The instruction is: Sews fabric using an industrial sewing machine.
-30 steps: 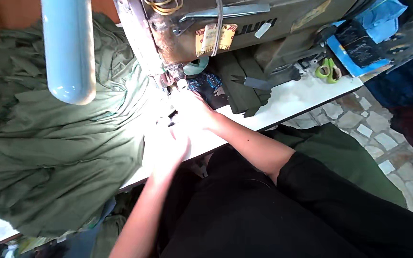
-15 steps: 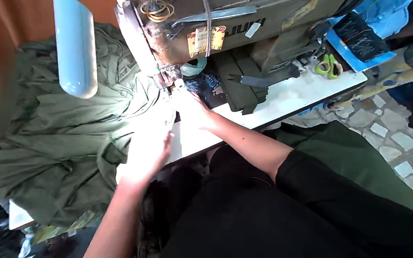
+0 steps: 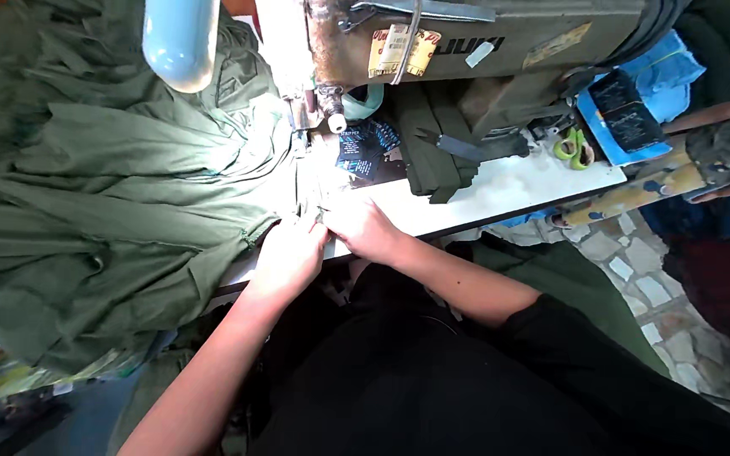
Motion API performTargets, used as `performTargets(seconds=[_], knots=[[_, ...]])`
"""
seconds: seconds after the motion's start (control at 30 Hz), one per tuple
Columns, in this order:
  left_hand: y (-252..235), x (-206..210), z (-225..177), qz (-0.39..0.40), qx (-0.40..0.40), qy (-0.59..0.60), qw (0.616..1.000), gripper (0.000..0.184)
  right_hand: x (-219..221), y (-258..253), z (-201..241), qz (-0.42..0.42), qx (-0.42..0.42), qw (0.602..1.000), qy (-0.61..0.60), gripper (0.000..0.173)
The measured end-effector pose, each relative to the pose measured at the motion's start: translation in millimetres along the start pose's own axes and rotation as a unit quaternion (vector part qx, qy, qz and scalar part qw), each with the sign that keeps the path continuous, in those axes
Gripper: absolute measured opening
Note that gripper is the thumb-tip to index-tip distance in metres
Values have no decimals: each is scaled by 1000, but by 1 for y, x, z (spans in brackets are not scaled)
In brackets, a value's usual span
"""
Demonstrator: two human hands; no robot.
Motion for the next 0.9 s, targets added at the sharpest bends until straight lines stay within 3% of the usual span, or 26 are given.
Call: performTargets(seconds=[0.17,0.27,0.43,0.73,0.9], knots=[[-21,-14,12,80,-71,30,994,21,-2,-1,4,21,-15,1000,-2,16],[-48,-20,22,50,-49,68,995,18,-1,-1,6,42,-27,999,7,14],[-59,17,33,10,65,31,997,48,-2,-3,10,53,-46,997,37,12],[-46,13,38,-15,110,-7,994,57,6,-9,12,121,-15,992,30,10],[-44,21,44,28,70,-7,997,60,4,-8,11,117,-9,993,30,9]])
Point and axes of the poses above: each hand's wrist, its own y-axis away from the middle knuckle, its own x-axis out of the palm, z = x × y, the point moved 10 cm from there along -y, towards the middle knuckle, and after that the axes turned 7 degrees about -z, right-handed, at the moved point
